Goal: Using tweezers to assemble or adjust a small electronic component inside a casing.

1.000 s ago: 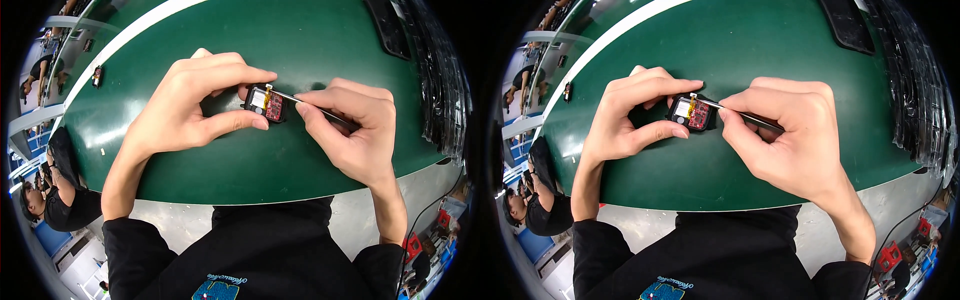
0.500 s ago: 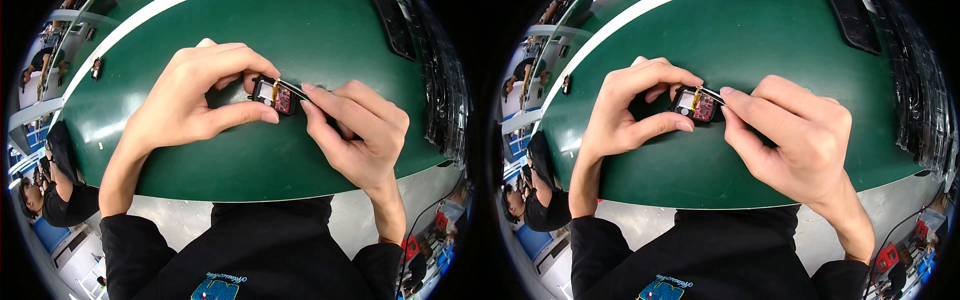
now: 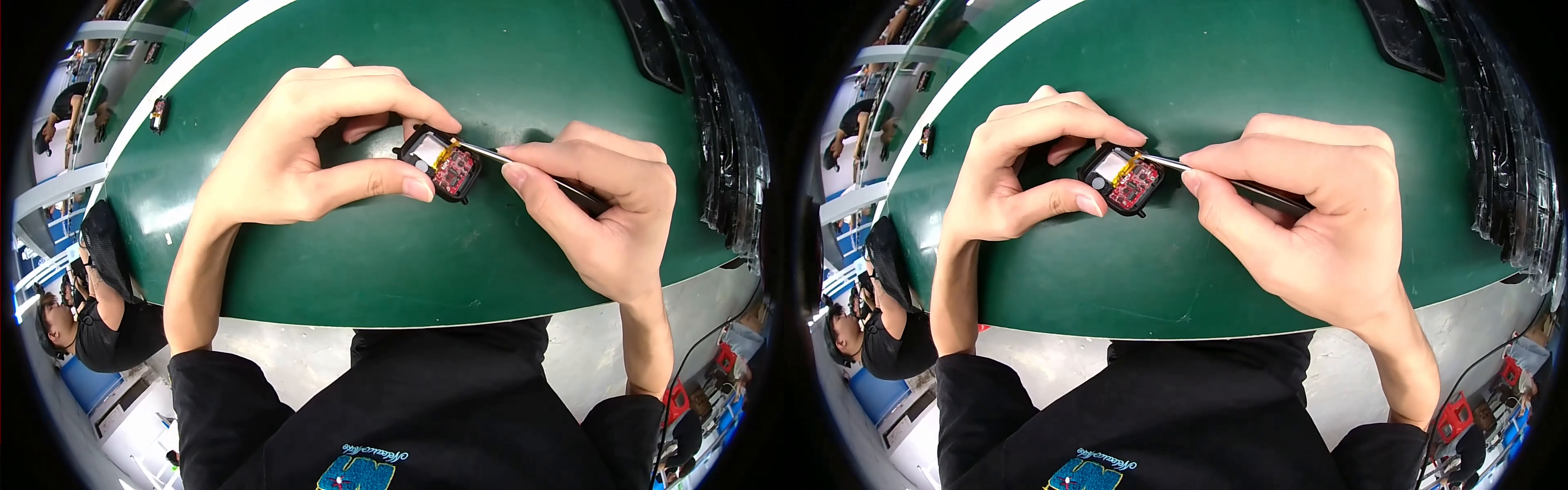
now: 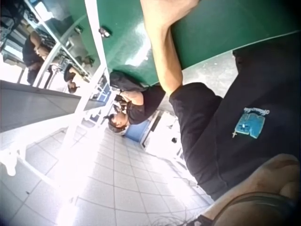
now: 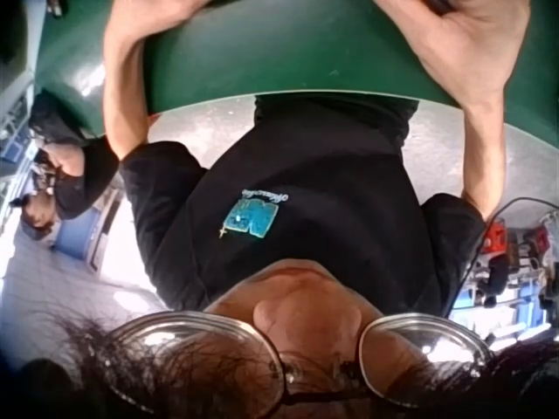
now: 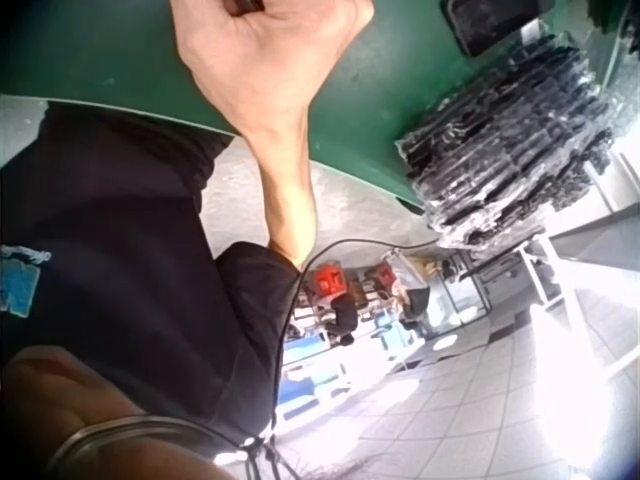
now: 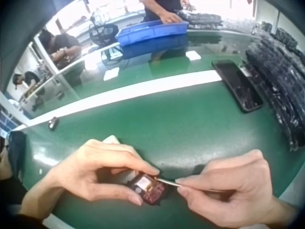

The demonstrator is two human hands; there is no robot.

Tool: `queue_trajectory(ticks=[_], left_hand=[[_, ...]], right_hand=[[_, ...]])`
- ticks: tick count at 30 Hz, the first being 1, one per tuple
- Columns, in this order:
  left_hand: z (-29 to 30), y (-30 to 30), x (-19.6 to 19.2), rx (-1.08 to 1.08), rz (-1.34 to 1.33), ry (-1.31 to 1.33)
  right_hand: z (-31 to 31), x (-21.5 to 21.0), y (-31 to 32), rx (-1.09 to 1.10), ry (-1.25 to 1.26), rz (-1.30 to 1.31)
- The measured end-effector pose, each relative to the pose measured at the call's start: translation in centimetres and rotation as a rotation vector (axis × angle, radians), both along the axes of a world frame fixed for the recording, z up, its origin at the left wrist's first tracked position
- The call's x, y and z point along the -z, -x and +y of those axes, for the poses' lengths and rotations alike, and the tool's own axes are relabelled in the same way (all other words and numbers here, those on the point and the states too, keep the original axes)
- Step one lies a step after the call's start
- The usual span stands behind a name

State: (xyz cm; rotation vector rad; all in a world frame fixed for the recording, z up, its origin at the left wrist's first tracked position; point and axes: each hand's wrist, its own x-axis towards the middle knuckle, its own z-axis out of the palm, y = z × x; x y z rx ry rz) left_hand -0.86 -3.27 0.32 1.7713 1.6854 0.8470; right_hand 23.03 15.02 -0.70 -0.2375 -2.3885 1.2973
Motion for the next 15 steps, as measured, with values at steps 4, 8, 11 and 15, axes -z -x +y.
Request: queue_trajectory(ticks=[4, 8, 11, 15], left_hand=[[0.12, -0.19, -0.21, -0.002, 0.020, 0.019], [0.07, -0.41, 0.01, -0.003, 0.041, -0.007], [0.09, -0.70, -0.02, -0.002, 0.027, -0.031], [0.10, -0.59, 0.15, 0.048, 0.103, -0.100]], right_hand=[[0.11, 0.11, 0.18, -0.018, -0.001, -0.013], [-0.05, 0.14, 0.20, -0.020, -0.002, -0.033], [-0.16, 0.38, 0.14, -0.011, 0.003, -0.022], [-0.31, 0.59, 0.18, -0.014, -0.007, 0.007]])
